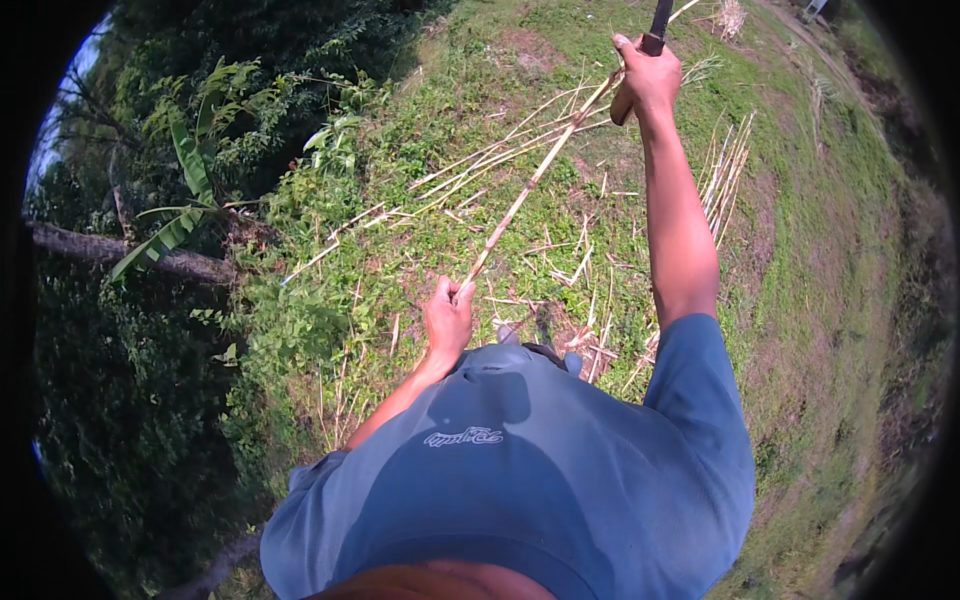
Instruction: The person uses a machete to strip branches and cut long bamboo poles into smaller sections. They repeatedly pick up poles, remove protruding parts, and chop the material into uniform lengths, dropping the finished pieces onto a growing pile on the ground.
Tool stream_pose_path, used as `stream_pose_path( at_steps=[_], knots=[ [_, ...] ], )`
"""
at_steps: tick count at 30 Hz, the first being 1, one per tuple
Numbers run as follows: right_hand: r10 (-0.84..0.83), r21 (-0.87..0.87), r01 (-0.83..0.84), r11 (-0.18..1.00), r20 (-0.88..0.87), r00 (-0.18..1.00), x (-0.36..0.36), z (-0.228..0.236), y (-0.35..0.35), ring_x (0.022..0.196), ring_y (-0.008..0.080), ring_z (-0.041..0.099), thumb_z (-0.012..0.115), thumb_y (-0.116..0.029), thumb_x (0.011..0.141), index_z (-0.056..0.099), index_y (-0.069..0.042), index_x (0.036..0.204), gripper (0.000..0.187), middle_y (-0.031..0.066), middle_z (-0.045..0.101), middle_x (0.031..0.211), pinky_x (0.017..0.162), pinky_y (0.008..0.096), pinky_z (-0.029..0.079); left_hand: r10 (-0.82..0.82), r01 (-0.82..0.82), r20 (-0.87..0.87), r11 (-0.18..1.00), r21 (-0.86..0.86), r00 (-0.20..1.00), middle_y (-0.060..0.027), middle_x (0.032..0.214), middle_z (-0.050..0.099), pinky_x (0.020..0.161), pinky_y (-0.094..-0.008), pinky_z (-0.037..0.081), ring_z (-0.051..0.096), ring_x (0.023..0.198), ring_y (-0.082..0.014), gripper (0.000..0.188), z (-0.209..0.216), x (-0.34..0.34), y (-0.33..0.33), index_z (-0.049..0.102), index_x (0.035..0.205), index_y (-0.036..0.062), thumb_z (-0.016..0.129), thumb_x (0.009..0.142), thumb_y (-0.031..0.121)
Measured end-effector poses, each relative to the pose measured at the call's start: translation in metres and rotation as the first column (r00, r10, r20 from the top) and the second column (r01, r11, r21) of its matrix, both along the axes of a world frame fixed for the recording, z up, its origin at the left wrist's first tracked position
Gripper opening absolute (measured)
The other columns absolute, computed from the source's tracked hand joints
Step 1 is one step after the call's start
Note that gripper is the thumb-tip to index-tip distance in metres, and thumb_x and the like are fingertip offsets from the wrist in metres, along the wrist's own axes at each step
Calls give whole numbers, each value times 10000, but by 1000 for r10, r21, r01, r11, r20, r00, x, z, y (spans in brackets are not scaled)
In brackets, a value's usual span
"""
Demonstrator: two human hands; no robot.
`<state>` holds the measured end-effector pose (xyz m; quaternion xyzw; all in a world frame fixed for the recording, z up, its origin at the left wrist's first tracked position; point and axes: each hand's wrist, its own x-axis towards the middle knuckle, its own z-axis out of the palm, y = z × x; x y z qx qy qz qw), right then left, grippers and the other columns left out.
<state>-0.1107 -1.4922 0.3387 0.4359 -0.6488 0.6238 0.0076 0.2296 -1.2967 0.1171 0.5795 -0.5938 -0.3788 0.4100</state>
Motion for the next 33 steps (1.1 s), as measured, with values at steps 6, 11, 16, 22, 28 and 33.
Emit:
stream_pose_path(
  at_steps=[6, 11, 16, 22, 28, 33],
  knots=[
    [396, -320, -272, 908, 438, 807, 4, -2, -13, 570, 168, 596, 741, -70, 789, 574, -8, 737, 186, 77, 615, 683, 546, 286, 492, -4, 4, -7, 1000, -4, 1000, -151, 554, 515, 492, -428, 363, 481, 489, -312, 273, -10, 4, -11, 508, 804, 27, 648, 881, 248],
    [185, -432, 40, 901, 465, 866, 50, -29, 21, 550, 126, 541, 705, -68, 815, 565, -3, 732, 175, 55, 575, 667, 535, 266, 457, 66, -67, 29, 997, 46, 997, -146, 543, 512, 499, -436, 365, 482, 489, -305, 283, -24, 9, -9, 513, 794, 27, 660, 865, 258],
    [66, -471, 329, 819, 647, 760, 56, -45, 56, 540, 129, 531, 628, -17, 855, 525, 34, 830, 118, 67, 557, 693, 510, 249, 469, 66, -66, 17, 998, 23, 998, -112, 553, 523, 498, -413, 364, 482, 497, -242, 290, -28, 3, -14, 517, 771, 33, 657, 872, 266],
    [66, -209, 453, 867, 948, 311, 118, -161, 74, 532, 169, 550, 615, 10, 827, 475, 32, 873, 149, 89, 539, 671, 495, 296, 487, -142, 133, -274, 990, -52, 951, -52, 581, 522, 482, -355, 354, 464, 511, -152, 307, 30, -55, -89, 521, 802, 42, 628, 907, 311],
    [-71, 42, 86, 995, 925, 373, 19, -237, 126, 538, 158, 548, 610, -29, 863, 526, 15, 835, 99, 77, 547, 660, 493, 257, 484, -252, 239, -198, 967, -89, 947, 2, 633, 500, 495, -287, 337, 422, 554, -86, 258, 8, -13, -115, 555, 962, 44, 625, 918, 289],
    [-185, 534, -102, 839, 456, 871, 50, -193, 136, 542, 123, 464, 736, -273, 821, 573, -57, 767, 276, 22, 556, 684, 510, 274, 366, -130, 139, 106, 987, -78, 986, -48, 609, 623, 508, -320, 436, 555, 516, -155, 232, 61, 2, -82, 656, 1003, 55, 627, 903, 262]
  ],
)
